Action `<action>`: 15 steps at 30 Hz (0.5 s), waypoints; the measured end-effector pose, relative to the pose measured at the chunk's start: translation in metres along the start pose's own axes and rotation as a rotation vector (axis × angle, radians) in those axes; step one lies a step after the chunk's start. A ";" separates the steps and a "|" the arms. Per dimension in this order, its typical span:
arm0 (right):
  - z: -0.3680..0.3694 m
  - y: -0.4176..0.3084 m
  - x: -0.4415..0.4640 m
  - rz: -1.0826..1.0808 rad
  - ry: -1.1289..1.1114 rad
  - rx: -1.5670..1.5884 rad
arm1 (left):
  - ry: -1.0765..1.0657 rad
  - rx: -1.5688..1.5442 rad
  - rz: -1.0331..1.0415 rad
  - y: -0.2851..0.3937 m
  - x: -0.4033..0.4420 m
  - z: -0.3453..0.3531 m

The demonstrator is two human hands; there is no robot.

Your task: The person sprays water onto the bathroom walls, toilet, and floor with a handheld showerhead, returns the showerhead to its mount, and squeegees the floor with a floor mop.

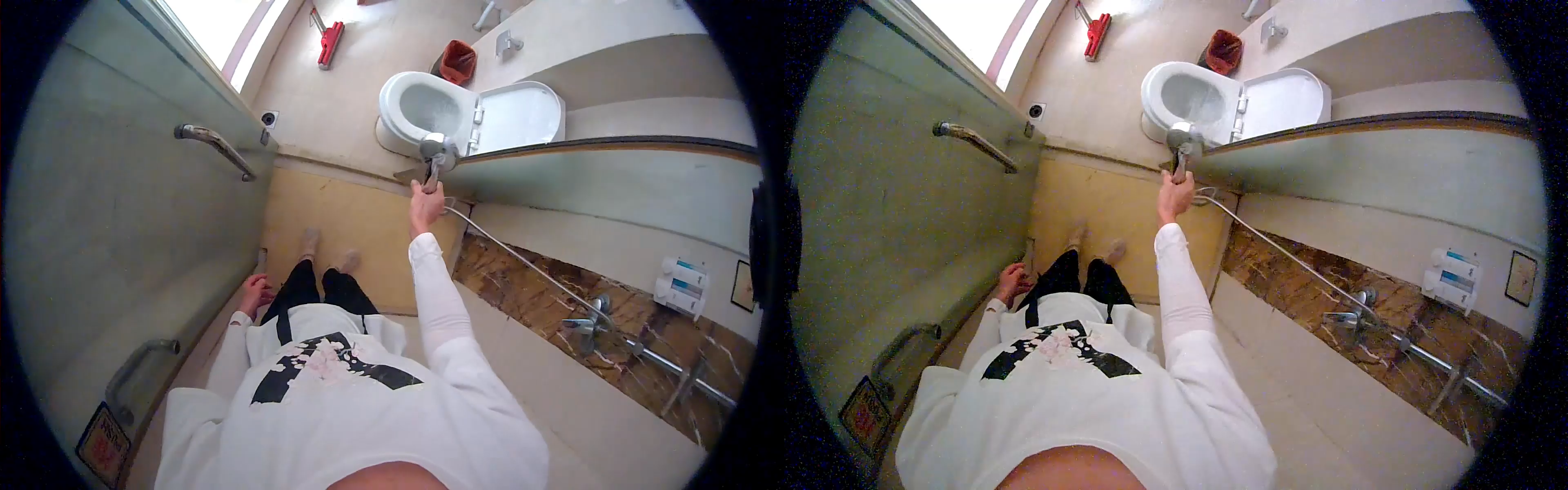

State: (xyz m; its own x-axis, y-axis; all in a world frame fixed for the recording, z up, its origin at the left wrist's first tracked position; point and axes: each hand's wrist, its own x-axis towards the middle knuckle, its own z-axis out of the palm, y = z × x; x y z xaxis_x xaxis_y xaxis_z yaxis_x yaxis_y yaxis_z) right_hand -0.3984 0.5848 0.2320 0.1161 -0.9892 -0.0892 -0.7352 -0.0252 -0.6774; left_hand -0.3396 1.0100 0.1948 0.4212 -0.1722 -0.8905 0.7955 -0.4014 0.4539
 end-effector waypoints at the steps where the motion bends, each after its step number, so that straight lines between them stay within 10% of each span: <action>1: 0.003 -0.002 0.006 -0.006 0.009 0.000 | 0.002 -0.003 0.012 0.001 0.002 -0.002; 7: -0.016 -0.048 0.015 0.090 0.182 0.403 | 0.021 -0.077 -0.014 -0.016 0.025 -0.025; 15: 0.024 -0.037 -0.013 0.161 -0.225 0.414 | 0.051 -0.012 -0.061 -0.030 0.041 -0.051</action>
State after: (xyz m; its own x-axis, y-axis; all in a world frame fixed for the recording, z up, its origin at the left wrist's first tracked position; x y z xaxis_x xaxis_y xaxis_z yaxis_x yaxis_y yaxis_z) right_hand -0.3566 0.6018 0.2407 0.1973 -0.9191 -0.3410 -0.4336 0.2302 -0.8712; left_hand -0.3239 1.0603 0.1467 0.3931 -0.1014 -0.9139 0.8256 -0.3986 0.3994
